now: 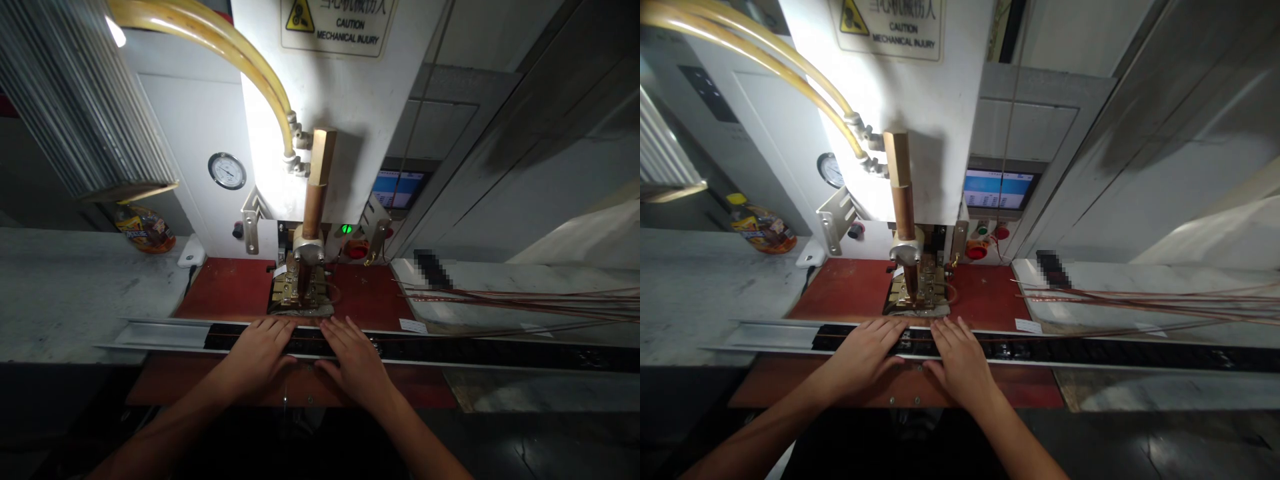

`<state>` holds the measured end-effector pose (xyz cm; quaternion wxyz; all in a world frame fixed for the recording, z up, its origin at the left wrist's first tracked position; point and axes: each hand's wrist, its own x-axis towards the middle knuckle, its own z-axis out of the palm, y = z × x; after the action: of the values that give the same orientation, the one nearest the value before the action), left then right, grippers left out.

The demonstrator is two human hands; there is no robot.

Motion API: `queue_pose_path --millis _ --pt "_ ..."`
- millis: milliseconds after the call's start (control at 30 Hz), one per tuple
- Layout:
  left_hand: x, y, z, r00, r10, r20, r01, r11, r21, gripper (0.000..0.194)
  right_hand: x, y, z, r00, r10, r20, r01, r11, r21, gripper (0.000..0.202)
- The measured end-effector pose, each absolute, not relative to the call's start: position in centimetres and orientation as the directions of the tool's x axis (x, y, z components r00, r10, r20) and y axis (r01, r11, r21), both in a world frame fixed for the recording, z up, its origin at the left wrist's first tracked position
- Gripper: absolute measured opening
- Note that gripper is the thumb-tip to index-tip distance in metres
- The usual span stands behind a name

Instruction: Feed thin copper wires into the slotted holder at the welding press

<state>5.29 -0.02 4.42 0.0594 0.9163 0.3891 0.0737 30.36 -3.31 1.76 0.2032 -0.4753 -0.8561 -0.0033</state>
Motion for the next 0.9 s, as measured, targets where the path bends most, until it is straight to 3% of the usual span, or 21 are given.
queue_pose_path --millis 233,500,667,900 --pt "4.4 -0.1 5.1 0.669 0.739 0.072 0.723 -0.67 0.169 0.055 29.9 -3.3 1.3 -0.514 0.735 0.443 0.76 0.629 -0.163 0.048" --pt "4.8 -0.5 6.0 0.666 0.741 0.086 0.722 -0.67 0.171 0.051 29.0 -3.4 1.1 -0.503 0.752 0.426 0.78 0.607 -0.152 0.048" --pt "6.2 -0.2 4.9 0.691 0.704 0.163 0.685 -0.71 0.162 0.064 29.0 -3.3 0.8 -0.5 0.755 0.423 0.784 0.603 -0.15 0.052" --pt "7.1 -0.2 3.0 0.719 0.672 0.177 0.662 -0.74 0.121 0.061 28.9 -3.4 0.4 -0.49 0.756 0.433 0.8 0.588 -0.122 0.053"
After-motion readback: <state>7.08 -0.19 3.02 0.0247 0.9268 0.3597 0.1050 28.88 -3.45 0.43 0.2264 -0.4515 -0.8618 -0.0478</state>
